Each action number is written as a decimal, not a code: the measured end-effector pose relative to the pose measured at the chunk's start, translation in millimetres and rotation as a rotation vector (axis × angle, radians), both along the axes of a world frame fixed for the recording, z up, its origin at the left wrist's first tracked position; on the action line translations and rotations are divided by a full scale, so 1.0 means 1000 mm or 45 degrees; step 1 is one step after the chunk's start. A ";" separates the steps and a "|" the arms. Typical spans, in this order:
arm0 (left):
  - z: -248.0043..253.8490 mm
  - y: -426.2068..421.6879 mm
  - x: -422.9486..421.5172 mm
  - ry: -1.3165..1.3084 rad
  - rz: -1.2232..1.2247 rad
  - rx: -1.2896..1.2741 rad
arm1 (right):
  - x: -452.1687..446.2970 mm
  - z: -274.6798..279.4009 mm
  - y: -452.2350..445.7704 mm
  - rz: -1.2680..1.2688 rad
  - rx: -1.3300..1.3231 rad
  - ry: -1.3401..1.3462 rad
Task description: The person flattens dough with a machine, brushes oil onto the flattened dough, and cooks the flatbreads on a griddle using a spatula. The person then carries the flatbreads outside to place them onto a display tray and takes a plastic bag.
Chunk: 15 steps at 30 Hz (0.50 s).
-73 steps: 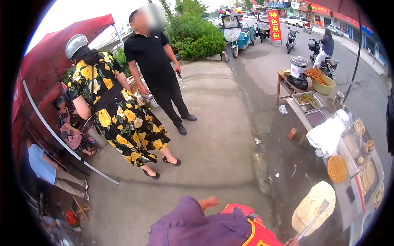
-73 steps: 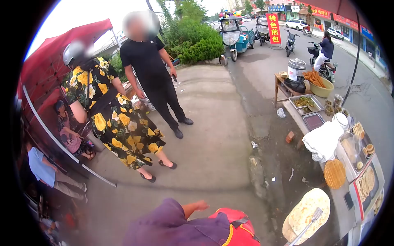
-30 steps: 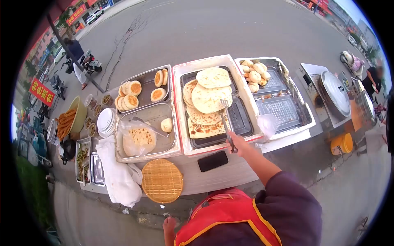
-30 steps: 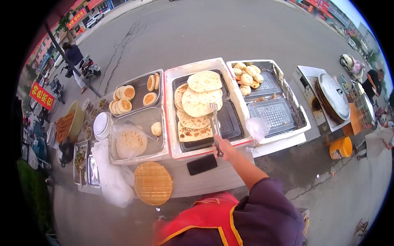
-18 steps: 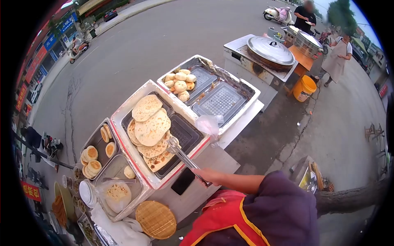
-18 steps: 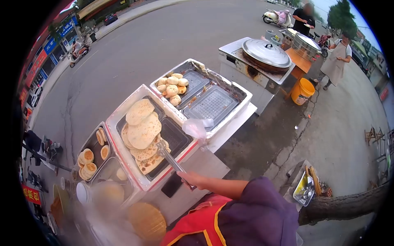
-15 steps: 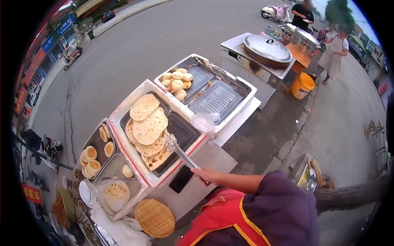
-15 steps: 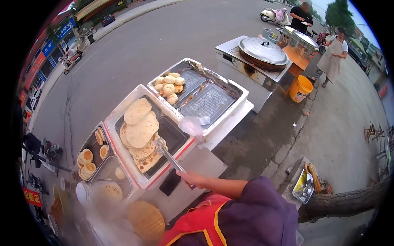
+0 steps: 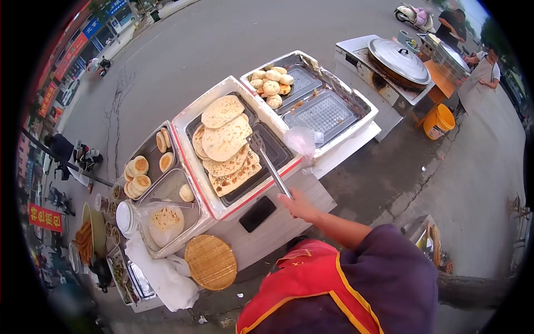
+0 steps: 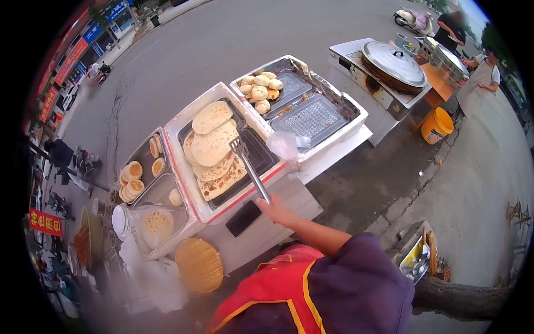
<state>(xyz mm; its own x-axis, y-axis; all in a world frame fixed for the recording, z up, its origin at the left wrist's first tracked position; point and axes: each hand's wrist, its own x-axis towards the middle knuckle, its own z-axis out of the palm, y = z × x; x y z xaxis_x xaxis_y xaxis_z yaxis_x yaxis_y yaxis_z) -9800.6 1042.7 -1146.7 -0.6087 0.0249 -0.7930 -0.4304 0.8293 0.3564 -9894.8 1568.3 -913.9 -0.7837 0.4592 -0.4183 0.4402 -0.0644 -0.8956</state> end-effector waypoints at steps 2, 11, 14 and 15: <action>-0.002 -0.008 0.014 -0.001 0.006 -0.027 | -0.007 -0.023 0.010 0.068 0.647 0.091; 0.019 0.022 0.040 0.136 0.715 0.225 | -0.030 0.007 0.013 0.359 1.173 0.099; 0.057 0.044 0.061 0.310 0.974 0.189 | -0.048 -0.027 0.008 0.465 1.329 0.169; 0.059 0.045 0.065 0.381 0.939 0.084 | -0.058 -0.016 -0.002 0.560 1.169 0.040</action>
<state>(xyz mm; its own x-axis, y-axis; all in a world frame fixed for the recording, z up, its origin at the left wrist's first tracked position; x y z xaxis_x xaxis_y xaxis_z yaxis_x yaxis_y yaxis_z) -9735.4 1087.2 -1088.2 -0.6732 -0.4258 -0.6045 -0.7383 0.3414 0.5817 -9952.4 1566.4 -930.3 -0.9650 0.2610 -0.0257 0.2347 0.8157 -0.5288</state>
